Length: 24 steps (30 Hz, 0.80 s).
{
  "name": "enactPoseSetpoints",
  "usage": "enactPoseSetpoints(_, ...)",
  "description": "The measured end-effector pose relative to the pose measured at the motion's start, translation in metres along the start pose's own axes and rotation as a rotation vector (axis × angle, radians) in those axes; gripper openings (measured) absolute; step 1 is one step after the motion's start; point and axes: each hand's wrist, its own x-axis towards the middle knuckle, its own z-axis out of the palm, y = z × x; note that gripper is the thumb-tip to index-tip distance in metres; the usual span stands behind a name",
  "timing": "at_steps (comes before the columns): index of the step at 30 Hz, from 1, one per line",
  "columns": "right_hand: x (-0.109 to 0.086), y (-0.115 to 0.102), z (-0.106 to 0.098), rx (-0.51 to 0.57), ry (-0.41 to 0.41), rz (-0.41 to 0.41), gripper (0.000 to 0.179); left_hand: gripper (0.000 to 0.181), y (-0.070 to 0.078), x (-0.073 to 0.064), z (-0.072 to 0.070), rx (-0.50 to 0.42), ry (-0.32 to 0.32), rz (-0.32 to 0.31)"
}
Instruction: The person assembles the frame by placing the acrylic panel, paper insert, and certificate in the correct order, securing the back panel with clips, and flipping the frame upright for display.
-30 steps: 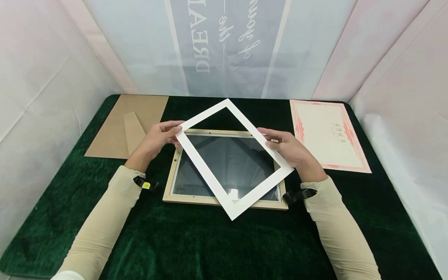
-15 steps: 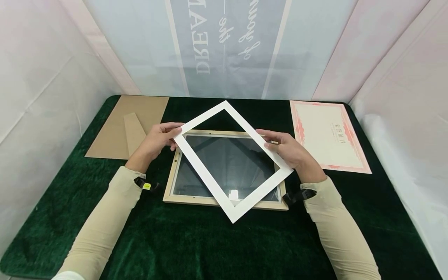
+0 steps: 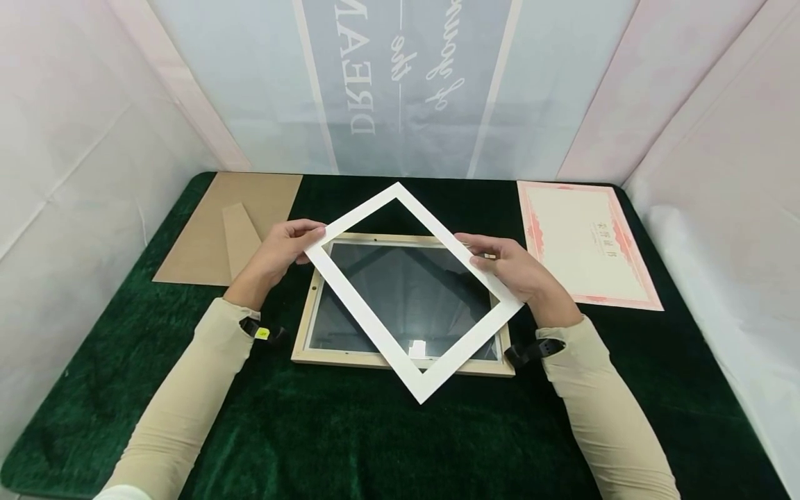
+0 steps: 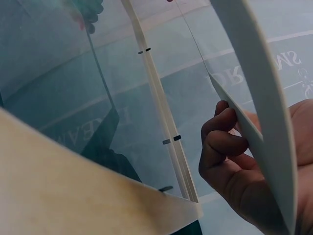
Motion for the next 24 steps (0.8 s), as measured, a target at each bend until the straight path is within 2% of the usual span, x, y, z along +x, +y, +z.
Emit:
enactPoseSetpoints(5, 0.000, -0.001, 0.000, -0.021, 0.005, 0.019, 0.050, 0.036, 0.004, -0.002, -0.001, 0.036, -0.007, -0.026)
enactPoseSetpoints(13, -0.001, -0.003, -0.003, -0.009, 0.001, 0.020, 0.051, 0.034, 0.005, -0.001, -0.001, 0.045, 0.007, 0.000)
enactPoseSetpoints(16, -0.003, -0.005, -0.006, -0.001, 0.021, 0.042, 0.050, 0.034, 0.003, 0.000, -0.003, 0.037, 0.031, 0.007)
enactPoseSetpoints(21, -0.006, -0.007, -0.015, -0.004, 0.086, 0.062, 0.049, 0.034, 0.003, 0.002, -0.008, -0.031, 0.089, -0.008)
enactPoseSetpoints(24, -0.008, -0.008, -0.020, 0.045, 0.142, 0.067, 0.048, 0.035, 0.003, 0.004, -0.011, -0.074, 0.130, -0.027)
